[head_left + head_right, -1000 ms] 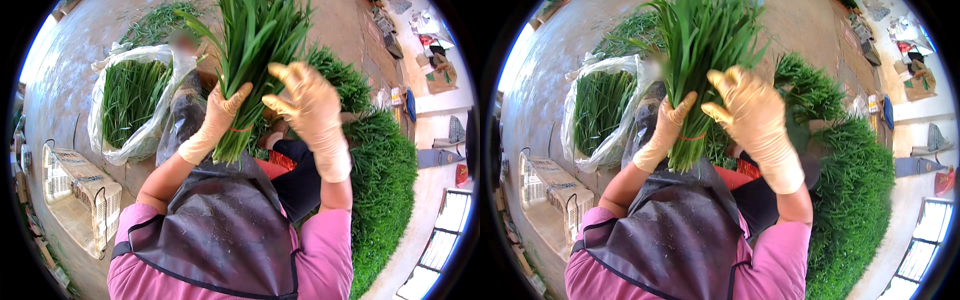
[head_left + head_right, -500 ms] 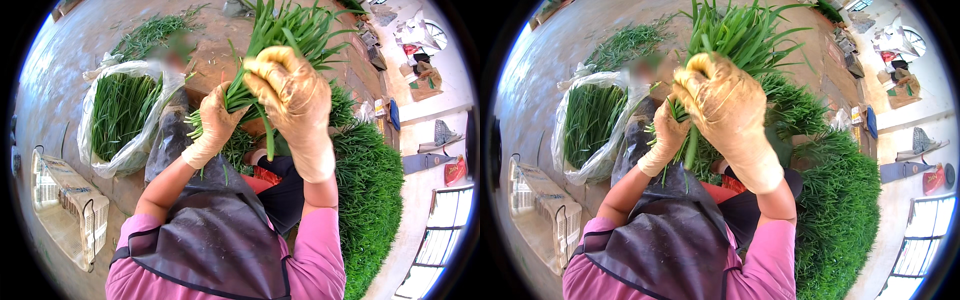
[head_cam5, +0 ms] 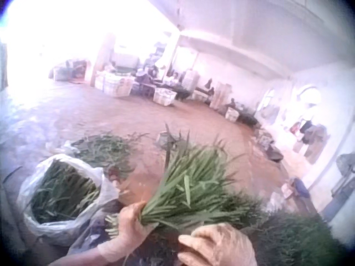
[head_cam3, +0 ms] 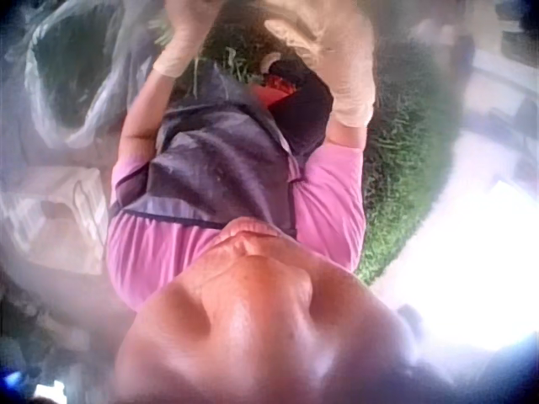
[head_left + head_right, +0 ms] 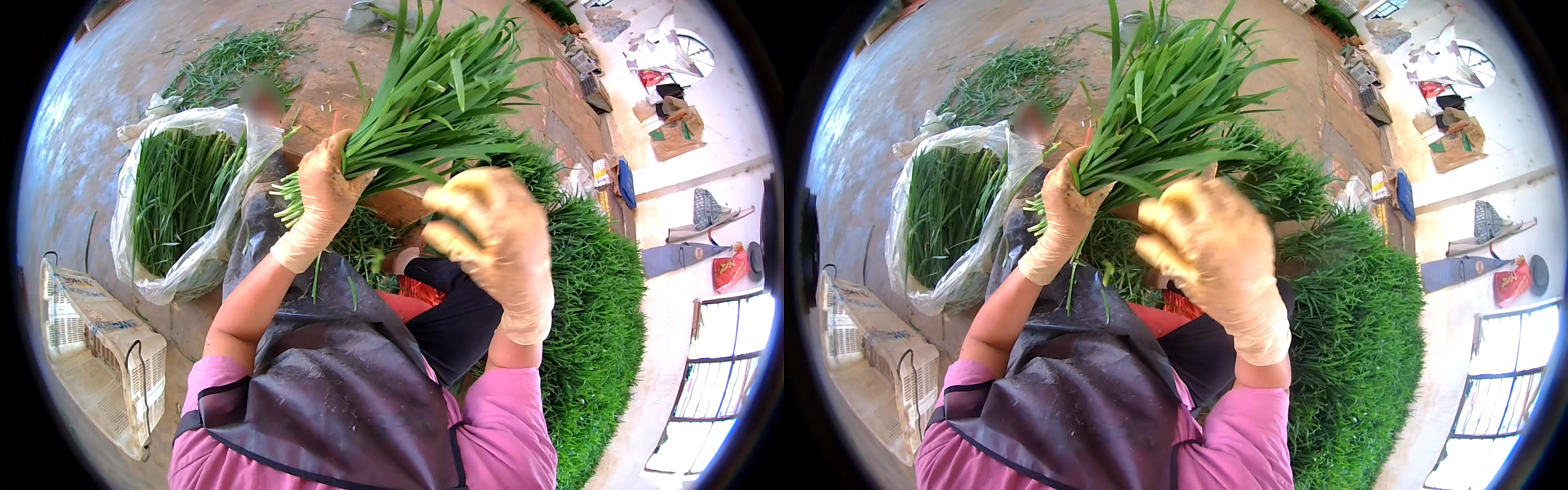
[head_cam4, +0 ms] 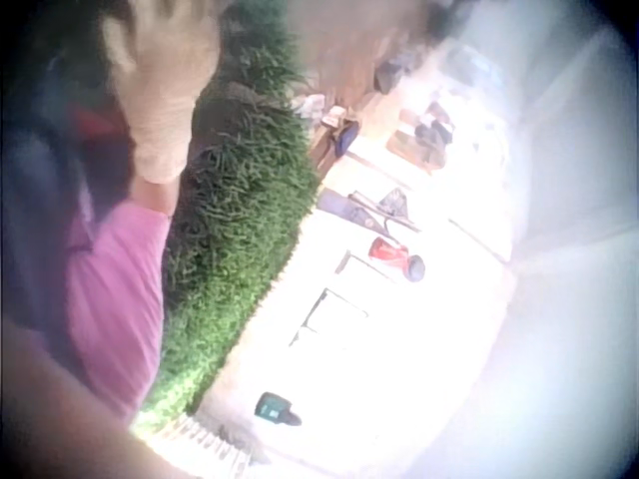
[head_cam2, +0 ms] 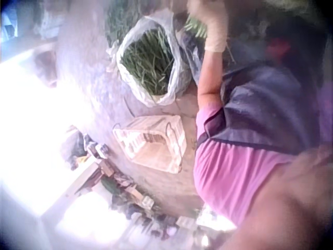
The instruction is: The person bundles bunches of green vegetables by hand using thin red ties, places the finished bundles into a large clear plastic bag, and arranges others on a mat on the floor.
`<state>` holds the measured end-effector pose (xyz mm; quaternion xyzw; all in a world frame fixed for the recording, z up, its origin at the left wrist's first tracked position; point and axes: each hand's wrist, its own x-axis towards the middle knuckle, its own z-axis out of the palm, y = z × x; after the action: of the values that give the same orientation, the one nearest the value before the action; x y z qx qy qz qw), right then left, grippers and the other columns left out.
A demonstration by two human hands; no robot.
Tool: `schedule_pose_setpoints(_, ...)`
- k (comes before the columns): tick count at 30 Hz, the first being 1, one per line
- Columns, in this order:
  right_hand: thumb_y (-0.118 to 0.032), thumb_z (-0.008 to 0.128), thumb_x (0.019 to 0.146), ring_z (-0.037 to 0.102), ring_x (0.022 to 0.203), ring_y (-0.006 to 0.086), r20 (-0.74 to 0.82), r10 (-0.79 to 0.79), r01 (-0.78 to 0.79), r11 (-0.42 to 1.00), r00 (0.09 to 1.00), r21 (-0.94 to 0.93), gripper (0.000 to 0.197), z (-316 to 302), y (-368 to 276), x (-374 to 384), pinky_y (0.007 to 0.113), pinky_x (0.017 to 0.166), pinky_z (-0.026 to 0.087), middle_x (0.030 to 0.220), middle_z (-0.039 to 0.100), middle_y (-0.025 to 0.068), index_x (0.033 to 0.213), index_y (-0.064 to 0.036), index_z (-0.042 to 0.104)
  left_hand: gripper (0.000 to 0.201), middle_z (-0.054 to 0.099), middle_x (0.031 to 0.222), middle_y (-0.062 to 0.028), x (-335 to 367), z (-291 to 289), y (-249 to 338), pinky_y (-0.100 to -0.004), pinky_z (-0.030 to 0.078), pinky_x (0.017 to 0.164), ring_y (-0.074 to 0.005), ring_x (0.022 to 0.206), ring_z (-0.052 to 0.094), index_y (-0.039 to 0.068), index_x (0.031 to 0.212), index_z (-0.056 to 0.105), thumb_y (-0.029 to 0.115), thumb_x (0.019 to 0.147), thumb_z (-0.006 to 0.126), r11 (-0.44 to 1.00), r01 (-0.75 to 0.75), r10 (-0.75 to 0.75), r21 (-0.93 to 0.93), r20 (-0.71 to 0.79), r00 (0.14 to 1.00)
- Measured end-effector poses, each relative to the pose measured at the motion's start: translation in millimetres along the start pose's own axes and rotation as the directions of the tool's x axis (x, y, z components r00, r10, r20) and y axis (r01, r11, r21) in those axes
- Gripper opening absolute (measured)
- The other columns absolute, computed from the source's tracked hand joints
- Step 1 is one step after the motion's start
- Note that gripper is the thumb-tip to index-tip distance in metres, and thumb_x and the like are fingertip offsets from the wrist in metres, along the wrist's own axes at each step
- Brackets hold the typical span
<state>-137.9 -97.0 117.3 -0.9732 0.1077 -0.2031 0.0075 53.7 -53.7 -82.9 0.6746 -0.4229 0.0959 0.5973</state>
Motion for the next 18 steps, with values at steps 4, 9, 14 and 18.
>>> schedule_pose_setpoints(4,-0.030,0.080,0.075,0.055,0.081,0.0220,-0.476,-0.033,-0.065,0.980,0.879,-0.189,0.032,-8,11,21,0.035,0.068,0.047,0.090,0.056,0.0015,0.101,-0.0154,0.070,0.062,0.063,0.095,-0.0137,1,2,1,-0.0447,0.045,0.078,-0.0369,0.090,0.060,0.008,0.118,0.056,0.025,0.064,0.082,0.997,-0.046,0.047,0.062,-0.008,0.999)
schedule_pose_setpoints(9,-0.029,0.079,0.075,0.053,0.087,0.0224,-0.478,-0.078,-0.084,0.947,0.875,-0.309,0.026,8,19,43,0.038,0.074,0.044,0.090,0.055,0.0026,0.093,-0.0136,0.070,0.061,0.064,0.095,-0.0135,0,0,7,-0.0428,0.046,0.079,-0.0364,0.090,0.061,0.006,0.116,0.058,0.038,0.068,0.080,0.978,-0.100,0.095,0.182,0.031,0.995)
schedule_pose_setpoints(14,-0.004,0.075,0.078,0.055,0.079,0.0170,-0.579,0.371,0.058,0.806,0.727,0.589,0.009,-10,16,35,0.029,0.070,0.046,0.090,0.057,0.0033,0.082,-0.0085,0.068,0.060,0.064,0.095,-0.0126,2,-6,7,-0.0427,0.045,0.079,-0.0358,0.089,0.061,0.007,0.115,0.058,0.035,0.067,0.081,0.979,-0.113,0.111,0.168,0.018,0.994)
schedule_pose_setpoints(18,-0.011,0.074,0.078,0.056,0.089,0.0196,-0.509,0.027,-0.006,0.999,0.861,0.044,0.015,-11,17,22,0.034,0.080,0.047,0.095,0.058,0.0045,0.093,-0.0098,0.071,0.064,0.063,0.092,-0.0112,2,-7,8,-0.0432,0.044,0.078,-0.0349,0.088,0.060,0.009,0.114,0.057,0.022,0.058,0.084,0.991,-0.062,0.063,0.116,-0.001,0.998)
